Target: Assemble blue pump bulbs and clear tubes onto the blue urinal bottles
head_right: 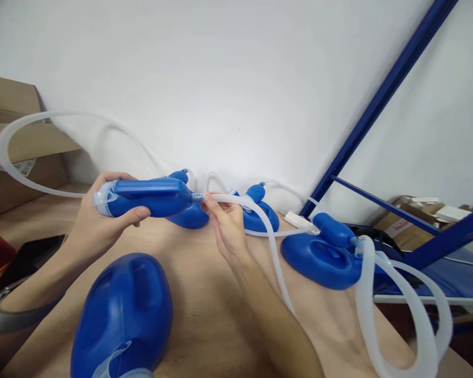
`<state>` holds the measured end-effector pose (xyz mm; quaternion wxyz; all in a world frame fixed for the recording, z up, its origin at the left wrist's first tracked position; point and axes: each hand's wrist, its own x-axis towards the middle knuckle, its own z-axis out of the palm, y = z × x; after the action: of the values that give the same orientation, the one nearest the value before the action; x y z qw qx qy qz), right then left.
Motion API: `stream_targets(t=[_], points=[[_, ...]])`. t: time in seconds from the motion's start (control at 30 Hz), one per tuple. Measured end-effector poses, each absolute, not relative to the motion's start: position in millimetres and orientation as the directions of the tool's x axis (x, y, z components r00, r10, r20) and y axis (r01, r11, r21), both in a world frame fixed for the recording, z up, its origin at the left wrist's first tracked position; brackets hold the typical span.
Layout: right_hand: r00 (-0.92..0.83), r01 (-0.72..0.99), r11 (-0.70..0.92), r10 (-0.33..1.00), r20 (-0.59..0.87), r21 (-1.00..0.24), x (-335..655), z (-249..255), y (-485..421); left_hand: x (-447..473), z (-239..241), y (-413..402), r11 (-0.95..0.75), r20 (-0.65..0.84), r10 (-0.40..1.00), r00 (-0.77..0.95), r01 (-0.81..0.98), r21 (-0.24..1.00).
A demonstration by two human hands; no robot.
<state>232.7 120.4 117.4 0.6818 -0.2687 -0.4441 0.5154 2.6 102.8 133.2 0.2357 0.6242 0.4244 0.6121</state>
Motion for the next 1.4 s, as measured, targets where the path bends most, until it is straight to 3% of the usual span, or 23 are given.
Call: stream_targets(t=[0.13,0.3,0.57,0.67,0.8,0.97,1.1,1.23,1.33,1.4], points=[[0.130,-0.481,0.286,0.958,0.255,-0.829,231.9,113.3,124.6,1.6,137.3,95.4,-0.605,0.714,0.697,-0.065,0.481,0.635],[0.135,-0.517,0.254,0.967,0.215,-0.817,231.4,106.5,129.8,-3.1,142.3,90.9,-0.712,0.816,0.568,0.109,0.563,0.420],[0.036,-0.478,0.247,0.964,0.262,-0.843,225.1,112.7,114.1,-29.5,160.0,81.7,-0.598,0.714,0.700,-0.004,0.543,0.589],[0.048,-0.480,0.274,0.957,0.287,-0.833,214.9,108.5,108.8,-46.4,157.8,64.6,-0.632,0.718,0.692,0.080,0.549,0.547],[0.040,-0.441,0.276,0.957,0.289,-0.854,195.7,99.2,99.8,-74.4,145.0,39.7,-0.718,0.735,0.568,0.370,0.659,0.223],[-0.297,-0.305,0.043,0.945,0.138,-0.951,194.9,82.0,80.5,-126.2,116.0,25.9,-0.704,0.713,0.399,0.576,0.691,-0.164],[-0.296,-0.348,-0.089,0.955,0.020,-0.933,213.3,42.7,67.9,-152.6,88.0,18.6,-0.629,0.625,0.301,0.720,0.643,-0.437],[-0.361,-0.256,-0.063,0.932,0.036,-0.965,221.3,-3.1,53.0,-139.5,68.2,11.1,-0.542,0.573,0.134,0.809,0.544,-0.641],[-0.502,-0.207,0.076,0.847,0.172,-0.975,213.8,-17.6,41.8,-117.0,61.3,10.8,-0.458,0.594,0.067,0.802,0.553,-0.696],[-0.530,-0.155,0.118,0.828,0.183,-0.981,207.3,-16.6,37.5,-105.6,57.1,14.1,-0.444,0.601,0.037,0.798,0.552,-0.706]])
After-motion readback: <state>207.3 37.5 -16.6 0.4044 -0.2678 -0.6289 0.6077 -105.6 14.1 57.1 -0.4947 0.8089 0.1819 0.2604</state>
